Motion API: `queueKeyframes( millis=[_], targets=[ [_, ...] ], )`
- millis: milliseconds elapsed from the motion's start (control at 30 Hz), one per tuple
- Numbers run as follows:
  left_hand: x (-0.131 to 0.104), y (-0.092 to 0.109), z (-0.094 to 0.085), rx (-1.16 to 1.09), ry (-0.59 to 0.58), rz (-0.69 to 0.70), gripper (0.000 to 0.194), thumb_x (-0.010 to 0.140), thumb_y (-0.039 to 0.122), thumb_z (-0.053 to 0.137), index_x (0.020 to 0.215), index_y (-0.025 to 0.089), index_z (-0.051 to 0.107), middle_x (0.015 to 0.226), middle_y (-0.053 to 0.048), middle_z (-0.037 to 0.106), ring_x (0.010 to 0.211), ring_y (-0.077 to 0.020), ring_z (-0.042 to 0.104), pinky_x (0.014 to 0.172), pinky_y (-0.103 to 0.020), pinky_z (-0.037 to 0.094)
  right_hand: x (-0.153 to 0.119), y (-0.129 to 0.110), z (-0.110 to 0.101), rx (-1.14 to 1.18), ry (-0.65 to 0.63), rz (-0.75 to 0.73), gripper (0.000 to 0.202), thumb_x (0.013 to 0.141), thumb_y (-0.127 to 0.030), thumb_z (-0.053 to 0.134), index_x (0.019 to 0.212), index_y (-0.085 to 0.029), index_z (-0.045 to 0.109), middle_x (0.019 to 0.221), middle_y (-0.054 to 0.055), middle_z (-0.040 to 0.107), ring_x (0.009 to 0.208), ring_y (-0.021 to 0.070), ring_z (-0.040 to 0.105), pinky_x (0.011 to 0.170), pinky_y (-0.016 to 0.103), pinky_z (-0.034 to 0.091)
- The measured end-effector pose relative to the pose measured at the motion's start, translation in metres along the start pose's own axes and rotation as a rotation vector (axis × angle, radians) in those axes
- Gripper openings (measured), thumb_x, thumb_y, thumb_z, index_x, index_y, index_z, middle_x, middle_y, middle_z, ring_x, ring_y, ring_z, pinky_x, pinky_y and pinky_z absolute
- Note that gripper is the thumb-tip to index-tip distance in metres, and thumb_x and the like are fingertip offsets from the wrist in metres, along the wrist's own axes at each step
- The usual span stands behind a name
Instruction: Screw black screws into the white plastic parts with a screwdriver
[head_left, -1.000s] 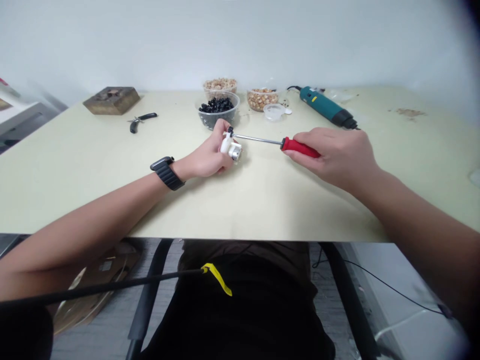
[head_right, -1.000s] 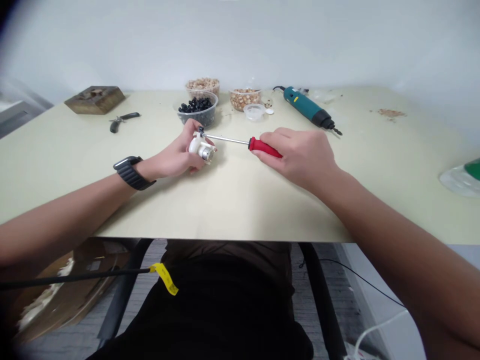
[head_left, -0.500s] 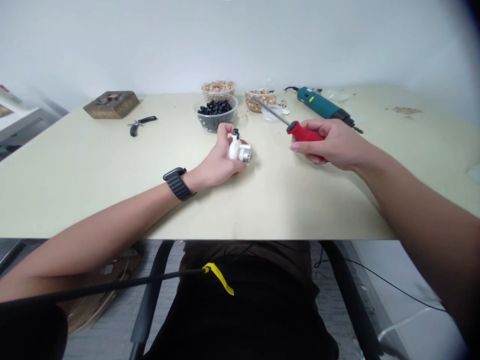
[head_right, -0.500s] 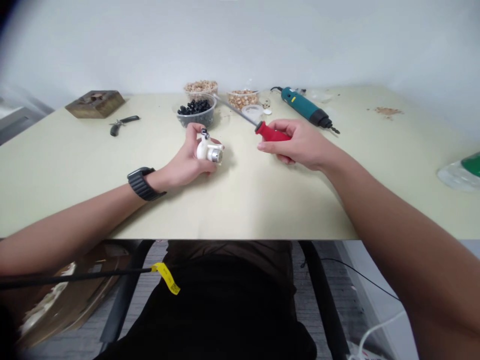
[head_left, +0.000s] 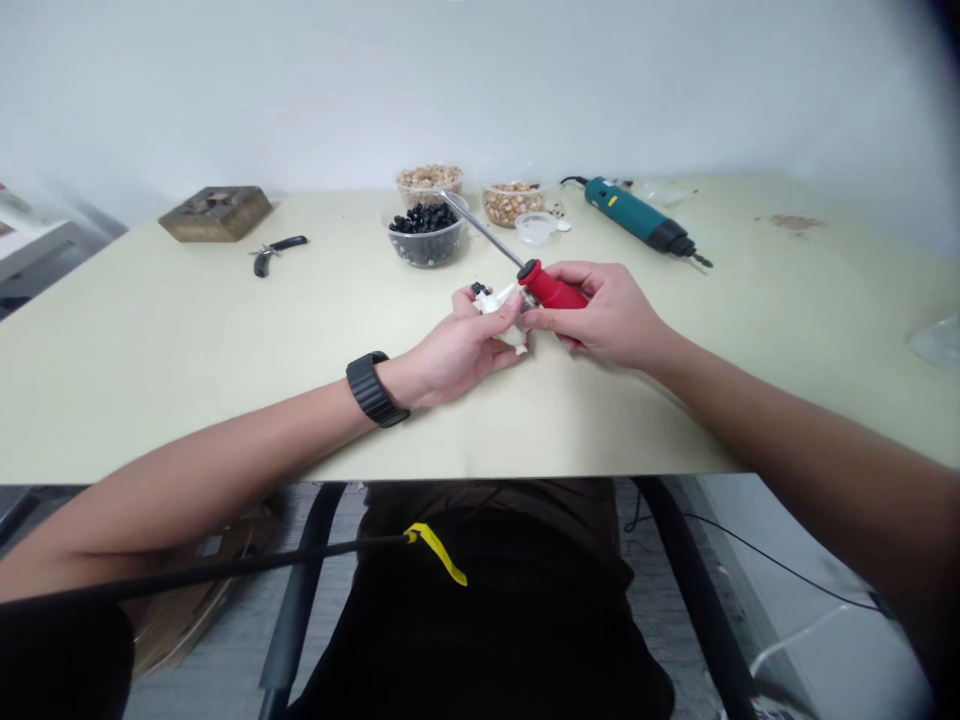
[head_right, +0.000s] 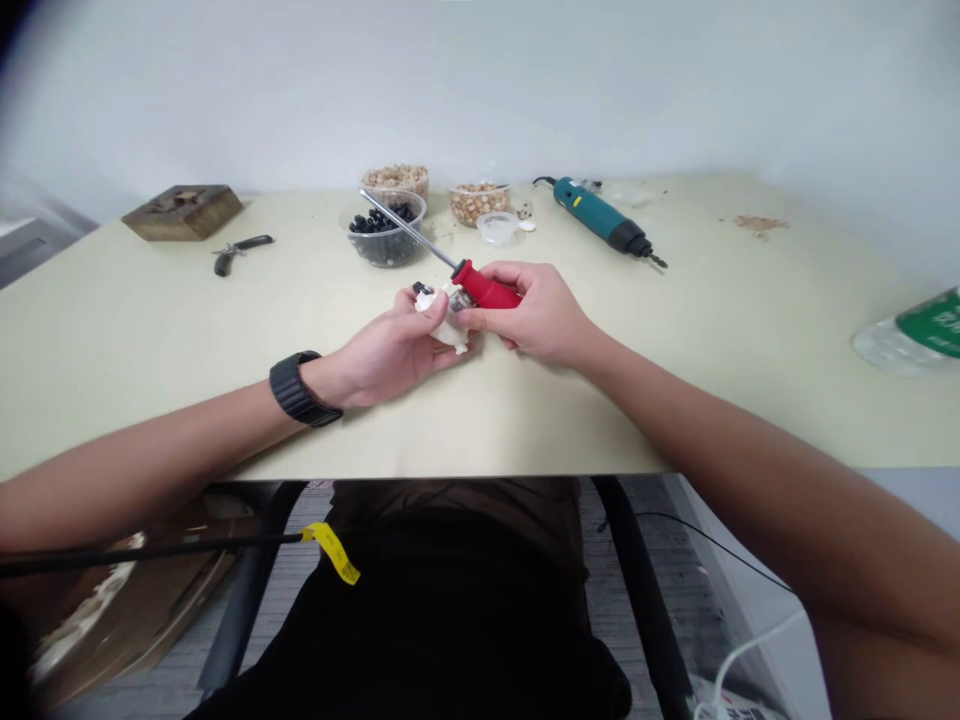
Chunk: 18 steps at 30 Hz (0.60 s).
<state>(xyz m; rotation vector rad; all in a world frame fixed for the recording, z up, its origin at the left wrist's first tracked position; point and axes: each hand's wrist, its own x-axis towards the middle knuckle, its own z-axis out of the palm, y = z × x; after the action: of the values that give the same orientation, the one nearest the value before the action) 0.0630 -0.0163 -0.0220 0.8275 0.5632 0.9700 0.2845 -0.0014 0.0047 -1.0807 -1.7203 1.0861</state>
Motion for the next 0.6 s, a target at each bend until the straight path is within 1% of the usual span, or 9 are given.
queueKeyframes(
  millis=[67,133,200,267,300,367,467,533,600],
  targets=[
    [-0.002,0.001,-0.002,0.054,0.011,-0.008,0.062,0.097,0.036,0.106,0.116,0.030,0.047,0.118,0.004,0.077,0.104,-0.0161,0.077,0.114,-0.045,0.066,0.002,0.003,-0.005,0.034,-0.011,0.022,0.063,0.069,-0.062,0.121,0.103,-0.023,0.084,0.062,-0.004,0.063,0.047,0.0132,0.050,0.042,0.031,0.035],
    [-0.003,0.004,-0.006,0.124,-0.006,-0.005,0.058,0.101,0.041,0.104,0.119,0.030,0.050,0.120,0.003,0.076,0.108,-0.0171,0.077,0.116,-0.046,0.067,0.003,0.007,-0.012,0.084,-0.016,0.058,0.065,0.068,-0.062,0.121,0.105,-0.023,0.085,0.058,-0.005,0.061,0.045,0.0130,0.049,0.040,0.030,0.033],
    [-0.001,0.008,-0.012,0.223,-0.019,0.044,0.047,0.105,0.043,0.099,0.119,0.028,0.057,0.122,0.000,0.075,0.113,-0.0187,0.076,0.113,-0.045,0.070,0.005,0.011,-0.019,0.131,-0.021,0.081,0.067,0.067,-0.060,0.122,0.107,-0.022,0.085,0.058,-0.004,0.062,0.045,0.0131,0.049,0.039,0.028,0.031],
    [0.003,0.011,-0.020,0.347,-0.014,0.112,0.037,0.107,0.042,0.096,0.118,0.025,0.065,0.123,-0.003,0.074,0.113,-0.0194,0.076,0.106,-0.041,0.071,0.006,0.013,-0.024,0.151,-0.039,0.097,0.069,0.065,-0.059,0.123,0.110,-0.021,0.086,0.059,-0.004,0.064,0.045,0.0129,0.050,0.038,0.027,0.031],
    [0.005,0.012,-0.025,0.414,-0.010,0.140,0.033,0.107,0.040,0.096,0.117,0.024,0.069,0.120,-0.004,0.074,0.109,-0.0191,0.075,0.101,-0.038,0.071,0.006,0.013,-0.025,0.150,-0.048,0.105,0.070,0.065,-0.058,0.123,0.111,-0.020,0.087,0.059,-0.004,0.064,0.045,0.0126,0.050,0.038,0.027,0.031],
    [0.009,0.015,-0.033,0.550,-0.005,0.186,0.028,0.106,0.036,0.096,0.115,0.022,0.073,0.108,-0.004,0.074,0.095,-0.0170,0.072,0.089,-0.033,0.068,0.006,0.013,-0.027,0.144,-0.069,0.120,0.072,0.064,-0.056,0.124,0.114,-0.019,0.087,0.058,-0.004,0.064,0.044,0.0120,0.049,0.038,0.027,0.032],
    [0.015,0.016,-0.044,0.713,-0.020,0.245,0.024,0.106,0.035,0.094,0.111,0.020,0.075,0.091,-0.001,0.070,0.076,-0.0141,0.062,0.073,-0.030,0.057,0.006,0.012,-0.028,0.139,-0.094,0.117,0.074,0.062,-0.053,0.124,0.115,-0.018,0.087,0.059,-0.004,0.066,0.043,0.0119,0.050,0.038,0.027,0.033],
    [0.017,0.017,-0.047,0.789,-0.046,0.274,0.023,0.107,0.036,0.092,0.110,0.020,0.075,0.087,-0.001,0.069,0.072,-0.0140,0.059,0.069,-0.030,0.051,0.006,0.011,-0.028,0.131,-0.103,0.109,0.072,0.062,-0.051,0.124,0.114,-0.018,0.087,0.061,-0.004,0.067,0.043,0.0119,0.051,0.037,0.027,0.033],
    [0.017,0.018,-0.049,0.872,-0.057,0.316,0.022,0.108,0.036,0.090,0.108,0.019,0.075,0.086,-0.001,0.070,0.073,-0.0149,0.058,0.071,-0.031,0.050,0.005,0.010,-0.029,0.122,-0.104,0.102,0.069,0.063,-0.051,0.123,0.111,-0.018,0.087,0.061,-0.004,0.067,0.043,0.0116,0.050,0.037,0.027,0.033]
  ],
)
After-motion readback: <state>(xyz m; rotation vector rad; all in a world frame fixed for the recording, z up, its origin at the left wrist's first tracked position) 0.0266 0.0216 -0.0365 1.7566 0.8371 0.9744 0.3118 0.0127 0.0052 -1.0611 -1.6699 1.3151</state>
